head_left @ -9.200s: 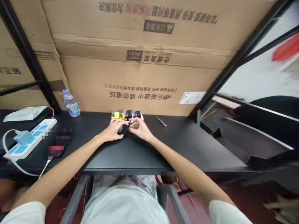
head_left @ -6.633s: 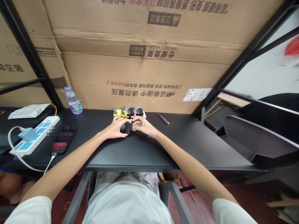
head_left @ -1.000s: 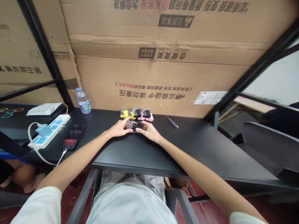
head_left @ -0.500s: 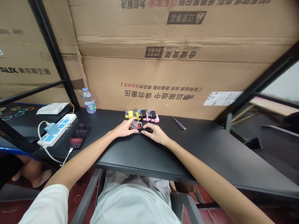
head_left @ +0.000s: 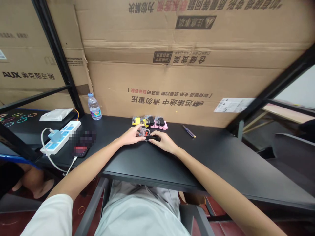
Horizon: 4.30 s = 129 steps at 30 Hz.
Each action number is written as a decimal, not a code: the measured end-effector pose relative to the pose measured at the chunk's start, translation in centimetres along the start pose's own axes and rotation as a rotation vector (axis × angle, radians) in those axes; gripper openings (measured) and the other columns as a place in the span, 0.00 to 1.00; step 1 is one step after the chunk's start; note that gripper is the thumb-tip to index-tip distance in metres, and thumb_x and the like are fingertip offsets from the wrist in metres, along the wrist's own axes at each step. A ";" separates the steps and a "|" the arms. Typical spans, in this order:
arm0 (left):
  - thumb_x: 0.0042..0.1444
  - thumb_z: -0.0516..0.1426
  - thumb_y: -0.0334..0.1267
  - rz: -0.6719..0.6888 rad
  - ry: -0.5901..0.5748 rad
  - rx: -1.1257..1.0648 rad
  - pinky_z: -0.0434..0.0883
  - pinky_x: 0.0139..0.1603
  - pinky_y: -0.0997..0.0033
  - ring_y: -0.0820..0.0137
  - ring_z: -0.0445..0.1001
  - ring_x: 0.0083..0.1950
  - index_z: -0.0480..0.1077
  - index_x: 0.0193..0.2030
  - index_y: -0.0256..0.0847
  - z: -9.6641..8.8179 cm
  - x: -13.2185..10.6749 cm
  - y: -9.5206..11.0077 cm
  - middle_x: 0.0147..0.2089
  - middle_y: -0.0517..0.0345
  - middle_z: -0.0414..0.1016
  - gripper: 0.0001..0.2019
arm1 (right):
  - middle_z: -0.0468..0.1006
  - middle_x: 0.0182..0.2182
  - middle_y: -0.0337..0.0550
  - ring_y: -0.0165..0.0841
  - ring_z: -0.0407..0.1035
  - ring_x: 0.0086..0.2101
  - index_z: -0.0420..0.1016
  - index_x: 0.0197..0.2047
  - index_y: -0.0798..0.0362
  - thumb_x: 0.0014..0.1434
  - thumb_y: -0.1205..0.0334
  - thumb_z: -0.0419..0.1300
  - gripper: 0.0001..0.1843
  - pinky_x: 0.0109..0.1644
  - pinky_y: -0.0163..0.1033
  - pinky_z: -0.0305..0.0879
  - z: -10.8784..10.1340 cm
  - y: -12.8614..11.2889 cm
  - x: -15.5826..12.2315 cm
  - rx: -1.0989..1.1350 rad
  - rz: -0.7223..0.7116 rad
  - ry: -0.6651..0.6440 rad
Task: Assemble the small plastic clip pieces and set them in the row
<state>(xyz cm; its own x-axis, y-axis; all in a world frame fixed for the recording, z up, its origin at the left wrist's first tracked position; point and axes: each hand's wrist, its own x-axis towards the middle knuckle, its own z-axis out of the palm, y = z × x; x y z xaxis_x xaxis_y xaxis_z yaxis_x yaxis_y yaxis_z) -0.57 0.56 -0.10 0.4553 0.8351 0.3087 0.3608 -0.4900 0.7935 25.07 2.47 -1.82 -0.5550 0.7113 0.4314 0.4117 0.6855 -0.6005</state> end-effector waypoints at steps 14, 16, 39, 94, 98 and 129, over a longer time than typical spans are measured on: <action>0.64 0.62 0.43 -0.012 -0.025 0.105 0.80 0.51 0.58 0.61 0.86 0.44 0.59 0.71 0.42 0.0 -0.2 0.3 0.54 0.46 0.82 0.31 | 0.85 0.48 0.48 0.45 0.79 0.49 0.80 0.49 0.48 0.66 0.60 0.65 0.09 0.59 0.53 0.73 -0.2 -0.1 0.0 -0.021 -0.060 -0.019; 0.65 0.62 0.43 -0.008 -0.024 0.120 0.80 0.52 0.59 0.60 0.85 0.44 0.60 0.70 0.43 0.0 -0.2 0.5 0.54 0.46 0.82 0.30 | 0.85 0.48 0.48 0.45 0.79 0.49 0.81 0.49 0.48 0.67 0.60 0.64 0.08 0.60 0.53 0.73 -0.4 -0.2 0.0 -0.036 -0.082 -0.038; 0.62 0.66 0.44 0.043 0.016 0.121 0.81 0.52 0.55 0.57 0.85 0.48 0.65 0.67 0.44 0.8 -0.2 0.4 0.56 0.45 0.81 0.29 | 0.82 0.50 0.47 0.43 0.79 0.53 0.70 0.54 0.47 0.60 0.64 0.67 0.20 0.59 0.52 0.75 -0.1 -1.2 -0.1 0.154 0.084 -0.004; 0.69 0.54 0.58 -0.066 0.116 -0.100 0.66 0.32 0.73 0.72 0.70 0.26 0.74 0.40 0.39 -1.0 0.6 -0.2 0.26 0.62 0.72 0.23 | 0.76 0.23 0.37 0.31 0.70 0.22 0.77 0.40 0.53 0.58 0.35 0.69 0.27 0.30 0.38 0.72 -0.5 -1.1 0.7 0.619 0.443 0.248; 0.66 0.57 0.58 -0.047 -0.035 -0.035 0.69 0.34 0.71 0.70 0.74 0.28 0.75 0.39 0.38 -0.1 0.5 -0.1 0.32 0.57 0.77 0.22 | 0.77 0.27 0.41 0.32 0.72 0.27 0.82 0.38 0.54 0.58 0.35 0.69 0.27 0.33 0.39 0.73 0.0 -1.0 0.6 0.484 0.368 0.098; 0.70 0.54 0.53 -0.309 0.279 -0.091 0.60 0.15 0.78 0.74 0.73 0.21 0.73 0.39 0.37 -0.7 3.7 -3.8 0.30 0.55 0.77 0.20 | 0.87 0.39 0.50 0.38 0.80 0.40 0.83 0.55 0.55 0.66 0.50 0.64 0.21 0.37 0.39 0.73 0.9 -0.1 0.5 0.521 0.404 0.053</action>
<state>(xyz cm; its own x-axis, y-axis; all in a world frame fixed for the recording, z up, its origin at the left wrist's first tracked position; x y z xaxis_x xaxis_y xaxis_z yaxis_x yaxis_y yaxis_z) -0.88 5.66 -1.57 0.0950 0.9810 0.1689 0.3665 -0.1922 0.9103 24.06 2.66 -2.16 -0.3882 0.9125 0.1287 0.1685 0.2076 -0.9636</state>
